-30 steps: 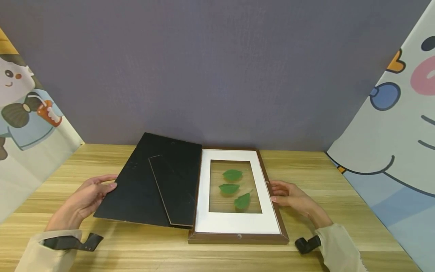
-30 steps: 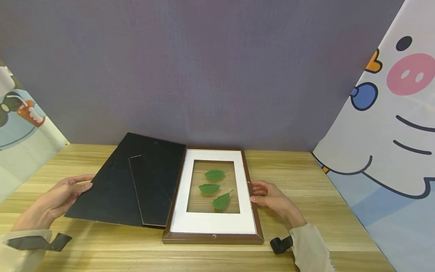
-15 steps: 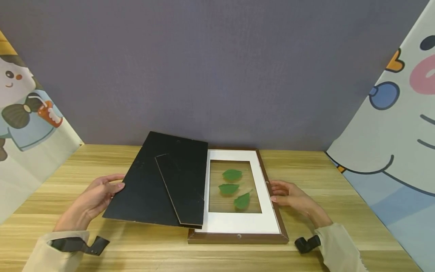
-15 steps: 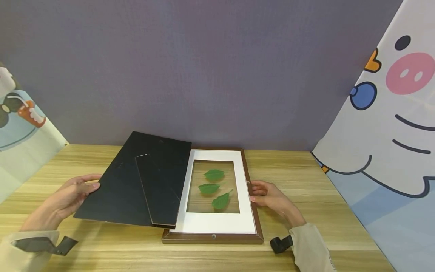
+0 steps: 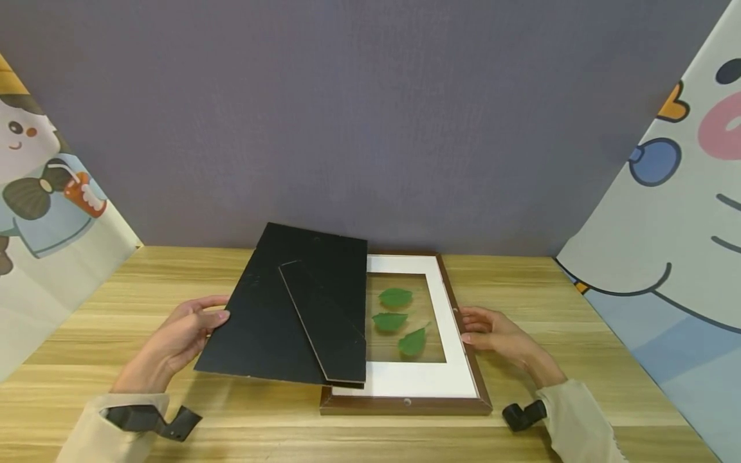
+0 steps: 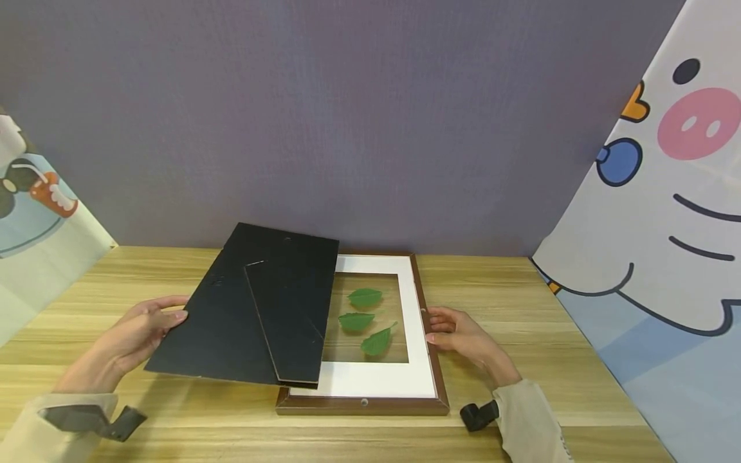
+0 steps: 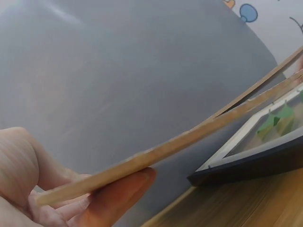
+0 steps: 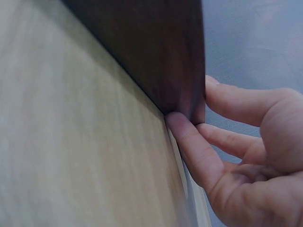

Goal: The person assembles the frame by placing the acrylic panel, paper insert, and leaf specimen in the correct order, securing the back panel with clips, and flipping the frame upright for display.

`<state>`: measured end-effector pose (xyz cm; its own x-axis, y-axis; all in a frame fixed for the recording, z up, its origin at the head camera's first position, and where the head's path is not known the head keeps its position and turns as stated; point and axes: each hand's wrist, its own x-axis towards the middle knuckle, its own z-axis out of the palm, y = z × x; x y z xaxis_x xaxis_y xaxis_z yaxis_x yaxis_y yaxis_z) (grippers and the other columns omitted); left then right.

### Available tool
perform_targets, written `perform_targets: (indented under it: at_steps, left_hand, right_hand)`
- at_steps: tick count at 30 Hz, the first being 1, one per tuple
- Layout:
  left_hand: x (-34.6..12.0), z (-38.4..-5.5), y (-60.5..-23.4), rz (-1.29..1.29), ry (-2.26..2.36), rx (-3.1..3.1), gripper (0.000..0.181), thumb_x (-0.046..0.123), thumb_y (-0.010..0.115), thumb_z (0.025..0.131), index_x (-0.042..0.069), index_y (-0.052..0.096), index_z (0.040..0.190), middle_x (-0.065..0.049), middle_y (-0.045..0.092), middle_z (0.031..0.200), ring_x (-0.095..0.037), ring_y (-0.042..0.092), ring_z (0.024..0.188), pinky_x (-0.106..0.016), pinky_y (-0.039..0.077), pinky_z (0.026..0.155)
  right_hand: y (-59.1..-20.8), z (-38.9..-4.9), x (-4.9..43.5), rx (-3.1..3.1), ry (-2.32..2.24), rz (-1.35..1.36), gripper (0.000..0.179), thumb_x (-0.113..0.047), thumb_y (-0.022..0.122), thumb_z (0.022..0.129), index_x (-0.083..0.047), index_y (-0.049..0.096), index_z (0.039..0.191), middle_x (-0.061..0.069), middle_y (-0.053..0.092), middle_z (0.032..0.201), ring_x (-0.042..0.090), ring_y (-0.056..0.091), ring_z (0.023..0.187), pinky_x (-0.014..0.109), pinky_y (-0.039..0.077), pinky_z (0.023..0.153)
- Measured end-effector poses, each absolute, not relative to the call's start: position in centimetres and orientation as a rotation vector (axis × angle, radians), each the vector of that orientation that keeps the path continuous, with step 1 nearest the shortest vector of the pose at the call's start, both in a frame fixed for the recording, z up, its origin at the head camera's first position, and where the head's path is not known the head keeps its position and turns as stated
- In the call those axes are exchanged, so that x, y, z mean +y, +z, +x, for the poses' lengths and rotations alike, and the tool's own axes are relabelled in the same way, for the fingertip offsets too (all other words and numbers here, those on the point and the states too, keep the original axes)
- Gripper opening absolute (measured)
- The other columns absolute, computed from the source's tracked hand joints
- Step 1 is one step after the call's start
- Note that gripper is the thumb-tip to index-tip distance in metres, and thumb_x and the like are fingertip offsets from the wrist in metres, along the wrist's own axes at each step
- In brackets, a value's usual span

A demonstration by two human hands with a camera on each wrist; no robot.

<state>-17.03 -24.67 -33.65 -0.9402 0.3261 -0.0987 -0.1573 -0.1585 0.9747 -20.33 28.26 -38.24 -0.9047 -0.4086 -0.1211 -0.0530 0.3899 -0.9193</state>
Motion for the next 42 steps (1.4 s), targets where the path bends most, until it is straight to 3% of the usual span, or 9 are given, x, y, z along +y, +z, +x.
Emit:
perform_targets:
  at_steps: [5,19,27,34,42]
  left_hand:
    - [-23.6,-17.0,-33.4,0.187,2.14,1.837,0.024,-0.001,0.047,0.096,0.008,0.045,0.118,0.002,0.072,0.091,-0.013,0.07,0.077,-0.029,0.059,0.066]
    - [-21.3,-16.8,-33.1,0.188,2.093,1.891,0.048,-0.001,0.045,0.097,-0.015,0.02,0.136,0.004,0.072,0.088,-0.01,0.069,0.075,-0.027,0.058,0.063]
    - [-19.9,-16.7,-32.9,0.186,2.066,1.912,0.051,-0.002,0.044,0.096,-0.015,0.017,0.137,0.005,0.07,0.087,-0.009,0.068,0.073,-0.027,0.058,0.063]
    - [-18.3,-16.7,-32.7,0.162,2.018,1.947,0.058,-0.001,0.043,0.095,-0.014,0.009,0.141,0.008,0.063,0.075,-0.003,0.061,0.064,-0.02,0.051,0.056]
    - [-16.5,-16.9,-32.8,0.177,2.01,1.932,0.053,-0.002,0.042,0.095,-0.011,0.013,0.138,0.007,0.063,0.078,-0.005,0.063,0.066,-0.023,0.054,0.059]
  right_hand:
    - [-38.3,-20.3,28.3,2.316,-1.529,-0.418,0.07,-0.012,0.066,0.089,0.015,0.027,0.141,0.037,0.039,0.134,0.042,0.046,0.12,0.024,0.051,0.086]
    - [-38.6,-20.6,28.5,2.342,-1.509,-0.397,0.071,-0.014,0.067,0.089,0.013,0.028,0.142,0.037,0.038,0.136,0.046,0.044,0.123,0.027,0.052,0.088]
    - [-38.5,-20.5,28.4,2.33,-1.523,-0.388,0.07,-0.013,0.066,0.089,0.012,0.027,0.142,0.037,0.038,0.136,0.044,0.044,0.122,0.027,0.052,0.087]
    - [-38.3,-20.3,28.1,2.322,-1.519,-0.405,0.071,-0.014,0.065,0.09,0.013,0.026,0.142,0.037,0.037,0.136,0.044,0.045,0.122,0.027,0.052,0.088]
    - [-38.4,-20.4,28.3,2.33,-1.521,-0.397,0.071,-0.013,0.066,0.09,0.013,0.027,0.142,0.037,0.038,0.136,0.044,0.045,0.122,0.027,0.052,0.087]
